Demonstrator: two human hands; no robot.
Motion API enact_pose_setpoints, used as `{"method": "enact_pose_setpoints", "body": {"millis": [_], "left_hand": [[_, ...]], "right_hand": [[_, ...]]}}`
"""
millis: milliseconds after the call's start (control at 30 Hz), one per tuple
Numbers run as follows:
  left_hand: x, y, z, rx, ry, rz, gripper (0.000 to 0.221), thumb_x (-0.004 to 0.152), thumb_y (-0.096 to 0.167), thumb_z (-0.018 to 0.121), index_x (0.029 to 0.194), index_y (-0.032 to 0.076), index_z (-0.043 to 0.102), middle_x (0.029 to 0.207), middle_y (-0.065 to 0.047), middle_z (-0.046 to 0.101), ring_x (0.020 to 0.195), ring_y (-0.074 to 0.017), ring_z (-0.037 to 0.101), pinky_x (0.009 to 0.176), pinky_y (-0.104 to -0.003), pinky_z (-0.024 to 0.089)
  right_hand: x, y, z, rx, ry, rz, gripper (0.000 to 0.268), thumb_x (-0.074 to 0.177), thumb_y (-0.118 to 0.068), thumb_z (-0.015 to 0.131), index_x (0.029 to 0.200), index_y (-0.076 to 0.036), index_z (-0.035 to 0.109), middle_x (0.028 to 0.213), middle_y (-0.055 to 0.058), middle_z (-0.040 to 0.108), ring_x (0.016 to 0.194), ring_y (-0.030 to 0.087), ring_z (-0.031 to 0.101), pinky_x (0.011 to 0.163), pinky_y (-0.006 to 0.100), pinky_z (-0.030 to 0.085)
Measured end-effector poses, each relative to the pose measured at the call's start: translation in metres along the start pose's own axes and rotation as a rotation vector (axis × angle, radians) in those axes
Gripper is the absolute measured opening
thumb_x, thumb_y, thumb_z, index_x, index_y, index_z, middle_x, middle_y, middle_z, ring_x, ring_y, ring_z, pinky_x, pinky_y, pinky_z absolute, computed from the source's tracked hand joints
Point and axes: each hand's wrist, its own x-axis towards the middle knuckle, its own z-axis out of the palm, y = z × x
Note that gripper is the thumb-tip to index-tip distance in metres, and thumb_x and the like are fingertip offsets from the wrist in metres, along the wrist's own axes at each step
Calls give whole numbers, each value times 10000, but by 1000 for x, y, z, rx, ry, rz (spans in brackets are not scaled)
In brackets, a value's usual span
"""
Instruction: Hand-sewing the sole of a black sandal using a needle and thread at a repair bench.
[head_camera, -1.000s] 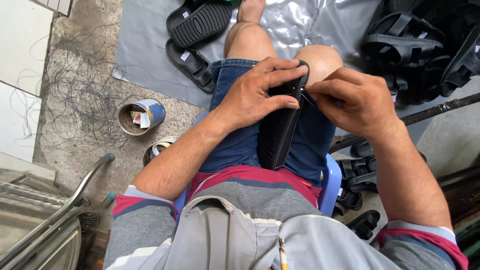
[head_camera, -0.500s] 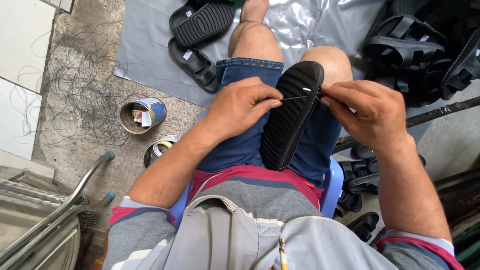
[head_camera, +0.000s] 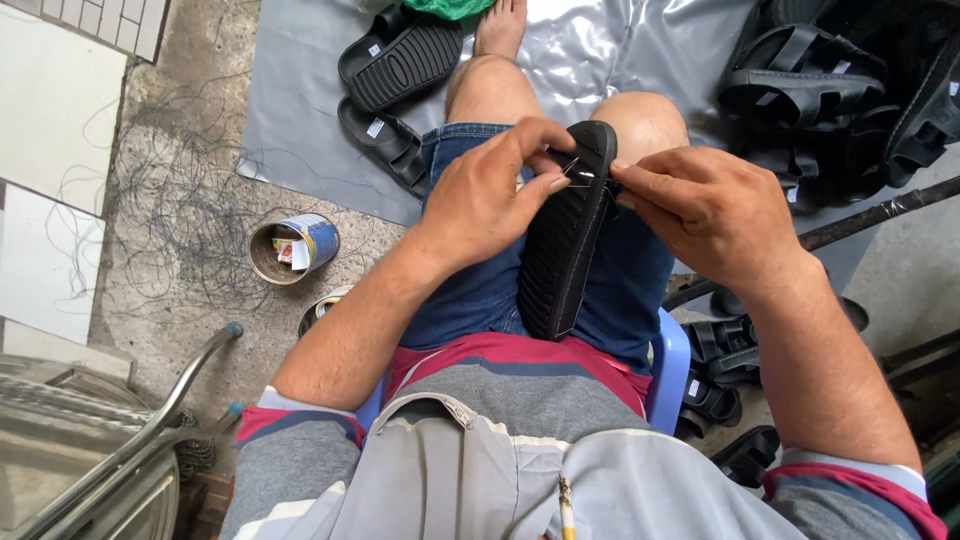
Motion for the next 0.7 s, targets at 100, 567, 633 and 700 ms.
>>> {"method": "enact_pose_setpoints", "body": {"millis": [100, 567, 633, 700], "left_hand": [[4, 11, 0, 31, -83, -72, 340, 783, 215, 573, 1069, 194, 389, 802, 65, 678, 786, -264, 656, 660, -410, 467], [7, 22, -2, 345, -182, 56, 410, 882, 374, 471, 1285, 301, 445, 956, -47, 484, 736, -292, 583, 485, -463, 459], [7, 22, 3, 305, -132, 112, 427, 855, 434, 542, 1243, 259, 512, 964, -23, 478, 755, -240, 590, 500, -427, 478], [10, 21, 13, 299, 24, 237, 496, 788, 449, 677, 1192, 198, 537, 997, -36, 454, 796, -215, 606, 500, -403, 519]], "right_hand": [[-2, 0, 3, 22, 12, 3, 283, 920, -128, 688, 1193, -150, 617, 961, 39, 645, 767, 219, 605, 564, 335, 464], [-10, 13, -42, -259, -413, 284, 474, 883, -226, 511, 1338, -358, 479, 921, -6, 531, 708, 215, 596, 393, 387, 483], [-14, 10, -47, -159, -335, 314, 468, 913, -172, 532, 1353, -329, 502, 943, 16, 542, 698, 230, 580, 428, 402, 462], [-11, 9, -46, -111, -309, 260, 463, 896, -159, 528, 1345, -271, 518, 904, 39, 530, 711, 240, 577, 451, 406, 462]]}}
